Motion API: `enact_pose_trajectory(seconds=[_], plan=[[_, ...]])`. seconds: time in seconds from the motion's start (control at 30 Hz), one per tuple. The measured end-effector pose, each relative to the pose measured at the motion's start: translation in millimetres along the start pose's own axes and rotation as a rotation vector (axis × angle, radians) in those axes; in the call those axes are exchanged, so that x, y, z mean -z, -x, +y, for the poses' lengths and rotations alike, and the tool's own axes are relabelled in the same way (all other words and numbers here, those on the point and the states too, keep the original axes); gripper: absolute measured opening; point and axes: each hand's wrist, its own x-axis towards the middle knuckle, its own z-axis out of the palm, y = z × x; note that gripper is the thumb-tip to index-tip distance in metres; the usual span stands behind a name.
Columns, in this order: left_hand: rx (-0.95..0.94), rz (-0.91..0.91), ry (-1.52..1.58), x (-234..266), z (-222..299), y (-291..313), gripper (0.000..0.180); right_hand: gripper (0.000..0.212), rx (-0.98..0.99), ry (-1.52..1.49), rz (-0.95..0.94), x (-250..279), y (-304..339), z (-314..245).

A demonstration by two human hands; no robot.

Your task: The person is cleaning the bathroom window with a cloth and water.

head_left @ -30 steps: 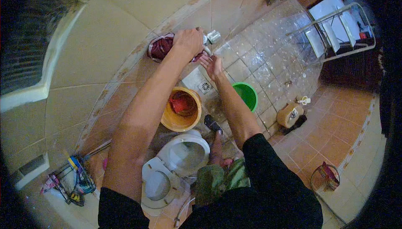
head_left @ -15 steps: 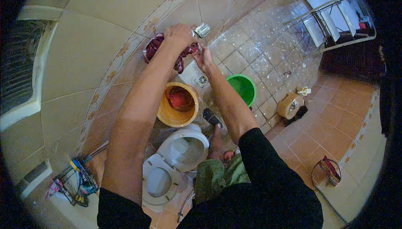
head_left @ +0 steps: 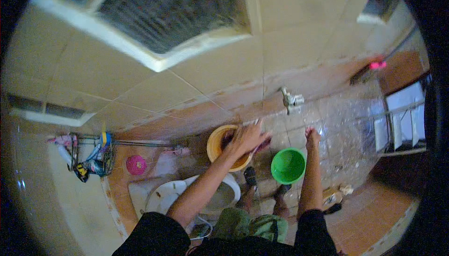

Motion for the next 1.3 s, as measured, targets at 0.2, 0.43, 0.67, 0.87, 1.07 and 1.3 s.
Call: enact_pose_trajectory(seconds=[0.2,0.43,0.67,0.87,1.07,1.3], plan=[[0.097,0.225,0.301,-97,-78,172,0.057,0.044,0.053,-0.375,0.019,-82,141,-100],[0.601,-0.111,0.208,-63,-101,345,0.060,0.027,1.460,0.771,-0.326,-354,332,-192],[0.755,0.140,0.379,-211,-191,485,0.052,0.061,1.905,0.493,0.004,-524,345,-248],[0.493,0.126,0.176,-224,-204,440,0.045,0.064,2.193,0.892,-0.206,-518,336,-249],[0.509,0.173,0.322,-164,-154,409,0.045,0.055,1.940,0.791,-0.540,-525,358,-213],[0.486,0.362,0.269,-152,-153,420,0.041,0.067,2.039,0.768,-0.356,-526,364,-234]])
